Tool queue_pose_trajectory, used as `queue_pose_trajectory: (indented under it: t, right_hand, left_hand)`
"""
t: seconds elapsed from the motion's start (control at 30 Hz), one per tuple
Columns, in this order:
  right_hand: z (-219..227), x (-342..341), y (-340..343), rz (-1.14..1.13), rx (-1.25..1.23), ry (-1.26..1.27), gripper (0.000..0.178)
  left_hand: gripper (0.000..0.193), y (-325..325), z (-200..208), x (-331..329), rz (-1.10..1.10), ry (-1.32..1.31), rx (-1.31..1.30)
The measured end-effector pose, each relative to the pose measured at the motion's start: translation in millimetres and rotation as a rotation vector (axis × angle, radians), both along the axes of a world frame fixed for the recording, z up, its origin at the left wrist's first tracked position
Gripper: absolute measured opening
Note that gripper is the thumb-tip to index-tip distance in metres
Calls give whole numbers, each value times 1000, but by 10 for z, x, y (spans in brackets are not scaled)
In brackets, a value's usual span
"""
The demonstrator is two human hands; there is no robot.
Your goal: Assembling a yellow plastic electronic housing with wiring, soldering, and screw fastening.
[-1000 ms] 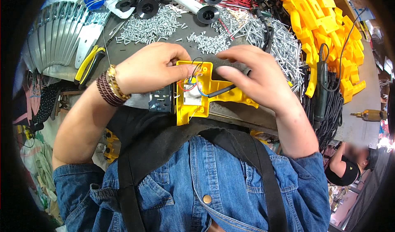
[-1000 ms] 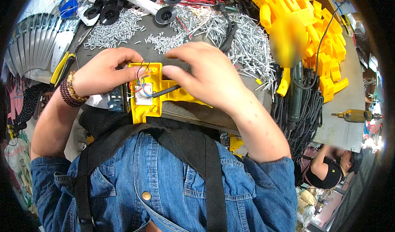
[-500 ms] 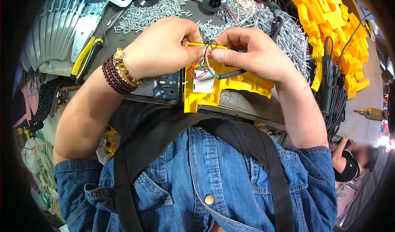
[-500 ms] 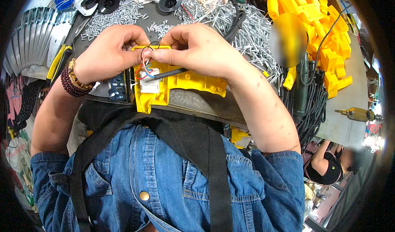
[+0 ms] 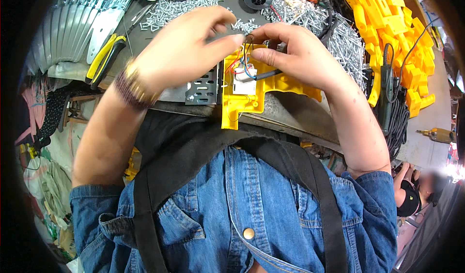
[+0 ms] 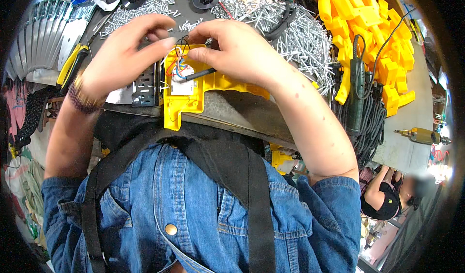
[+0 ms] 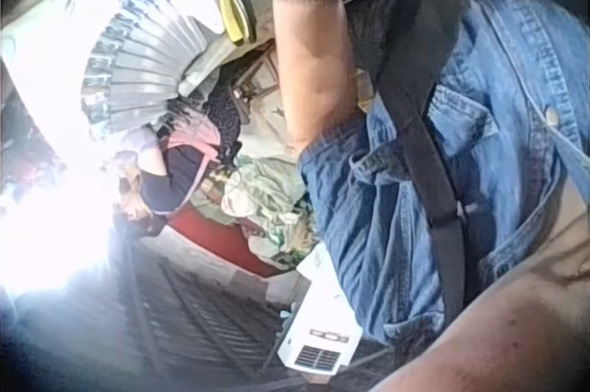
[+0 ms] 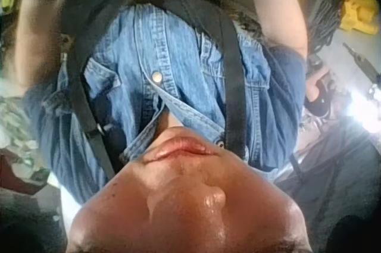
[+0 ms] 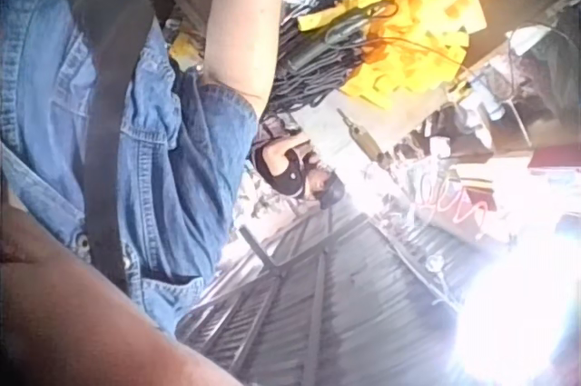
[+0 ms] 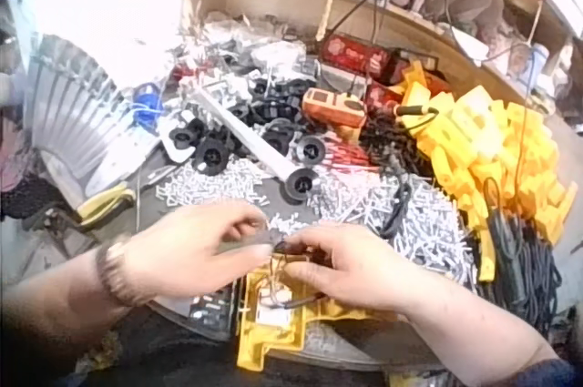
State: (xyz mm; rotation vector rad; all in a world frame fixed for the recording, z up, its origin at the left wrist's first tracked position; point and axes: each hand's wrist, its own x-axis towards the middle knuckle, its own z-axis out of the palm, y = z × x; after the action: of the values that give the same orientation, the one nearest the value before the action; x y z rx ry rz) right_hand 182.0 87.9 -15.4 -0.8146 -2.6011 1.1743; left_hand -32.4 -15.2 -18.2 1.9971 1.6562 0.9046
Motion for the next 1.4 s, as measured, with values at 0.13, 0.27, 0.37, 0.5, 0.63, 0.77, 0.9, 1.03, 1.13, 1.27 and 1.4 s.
queue_pose_trajectory:
  t: [0.13,0.27,0.37,0.5,0.63,0.77,0.9,1.03,1.13,1.27,1.4]
  right_hand:
    - [38,8,-101,205,380,183,41]
    - [123,43,-236,315,567,227,61]
    - [121,74,-289,333,554,251,57]
    - [46,63,-335,283,647,208,48]
    - [42,77,-355,274,641,177,47]
    - [88,51,-475,239,609,77,60]
    - [133,61,-540,225,579,43,65]
    - [99,33,-521,255,543,60,65]
    - [85,7,-595,204,544,77,64]
    - [79,-62,-654,138,557,5,61]
    - [50,-19,-561,202,583,78,54]
  left_hand:
    - [88,-582,-25,122,30,239,261]
    - [111,-713,-100,272,56,334,112]
    - [111,-714,-94,289,58,353,83]
    - [110,-683,-66,300,22,352,27]
    - [112,-679,-66,278,0,358,9]
    - [114,-686,-58,294,5,391,-13]
    - [114,-688,-58,303,19,372,10]
    - [113,-676,-70,306,34,364,6]
    - [112,-690,-76,317,44,349,13]
    - [114,-676,-131,309,64,336,29]
    - [117,-674,-118,320,67,294,64]
